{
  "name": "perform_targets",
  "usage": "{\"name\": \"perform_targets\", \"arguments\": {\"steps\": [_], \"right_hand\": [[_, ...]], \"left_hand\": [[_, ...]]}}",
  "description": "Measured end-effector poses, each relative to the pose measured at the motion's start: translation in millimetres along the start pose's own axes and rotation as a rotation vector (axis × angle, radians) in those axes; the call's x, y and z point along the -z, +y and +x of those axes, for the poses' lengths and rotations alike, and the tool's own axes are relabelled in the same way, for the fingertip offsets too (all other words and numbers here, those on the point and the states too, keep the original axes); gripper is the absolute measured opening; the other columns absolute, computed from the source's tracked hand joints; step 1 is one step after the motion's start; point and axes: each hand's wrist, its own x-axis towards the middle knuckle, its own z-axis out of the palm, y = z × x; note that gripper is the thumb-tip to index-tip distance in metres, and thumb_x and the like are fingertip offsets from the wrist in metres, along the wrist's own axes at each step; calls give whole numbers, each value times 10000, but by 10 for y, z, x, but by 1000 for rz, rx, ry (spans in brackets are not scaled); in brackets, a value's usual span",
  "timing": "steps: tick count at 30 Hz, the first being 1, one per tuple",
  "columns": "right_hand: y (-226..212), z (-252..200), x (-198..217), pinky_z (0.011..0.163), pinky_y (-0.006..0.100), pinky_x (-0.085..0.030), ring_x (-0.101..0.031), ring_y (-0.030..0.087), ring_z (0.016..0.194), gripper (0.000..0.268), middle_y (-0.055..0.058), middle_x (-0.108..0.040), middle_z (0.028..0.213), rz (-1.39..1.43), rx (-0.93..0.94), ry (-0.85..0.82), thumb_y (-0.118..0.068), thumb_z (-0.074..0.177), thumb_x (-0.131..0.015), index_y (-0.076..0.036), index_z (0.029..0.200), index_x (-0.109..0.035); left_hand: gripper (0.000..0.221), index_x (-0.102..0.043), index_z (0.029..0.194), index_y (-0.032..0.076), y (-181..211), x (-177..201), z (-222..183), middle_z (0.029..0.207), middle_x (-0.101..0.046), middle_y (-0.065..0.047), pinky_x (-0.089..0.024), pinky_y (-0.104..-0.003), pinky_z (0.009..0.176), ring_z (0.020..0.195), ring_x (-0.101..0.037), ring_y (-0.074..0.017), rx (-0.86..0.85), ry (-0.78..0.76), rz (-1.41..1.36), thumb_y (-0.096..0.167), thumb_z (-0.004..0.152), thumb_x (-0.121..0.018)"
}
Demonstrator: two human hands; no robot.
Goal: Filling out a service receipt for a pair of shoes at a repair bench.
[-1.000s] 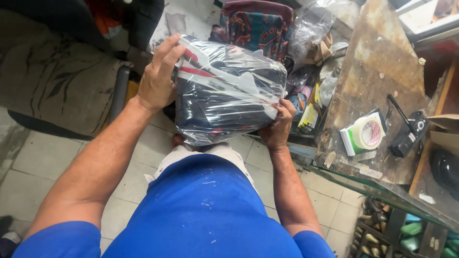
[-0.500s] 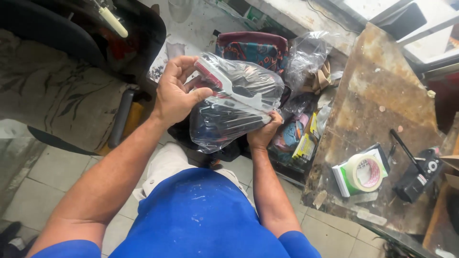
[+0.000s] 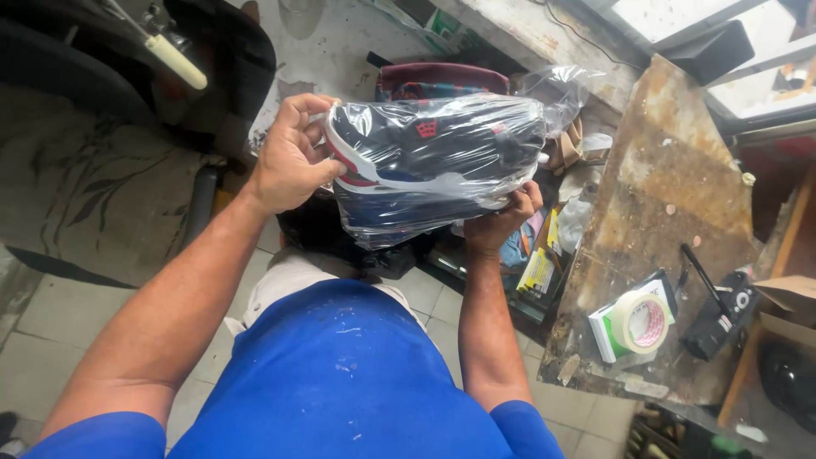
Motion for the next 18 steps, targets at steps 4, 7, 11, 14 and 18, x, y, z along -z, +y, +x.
{"name": "perform_targets", "arguments": {"steps": [4,7,11,14,18], "right_hand": [[-38,109,23,1131,411,-367,-558,350,1221,201,280,-523,1333,-64,13,-27,-50,1068,-570,32,1226,-476],[-156,204,-105,1166,382,-340,-544,305,1256,203,256,-519,1352,37,50,23,-101,1117,-500,1,1283,-446],[22,85,-1,1137,358,-468,-599,260,1287,671,195,-523,1443,204,-221,12,18,892,-784,-86,1413,-375],[-88,126,-26,1077,358,-522,-623,250,1248,778,194,-575,1417,447,-433,8,24,880,-820,-82,1485,-342],[-86,154,-30,1123,393,-484,-612,223,1209,703,62,-642,1257,668,-599,-82,71,880,-699,-64,1491,-379]], "left_hand": [[1079,-304,1500,80,31,173,149,1432,-424,-179,-491,-409,1099,1310,-504,-282,104,-130,-67,-19,653,-966],[995,-565,1436,195,129,224,263,1374,-627,-93,-517,-308,1046,1263,-621,-195,279,-137,304,219,563,-1040],[707,-577,1296,145,-12,240,225,1279,-627,-84,-529,-257,920,1078,-631,-148,419,-109,67,174,660,-883],[739,-552,1318,116,-249,283,165,1256,-670,-128,-621,-297,785,916,-718,-192,559,-96,-219,72,652,-869],[999,-389,1530,36,-343,263,92,1554,-457,-126,-557,-318,981,1255,-566,-196,680,-224,-83,192,641,-819]]}}
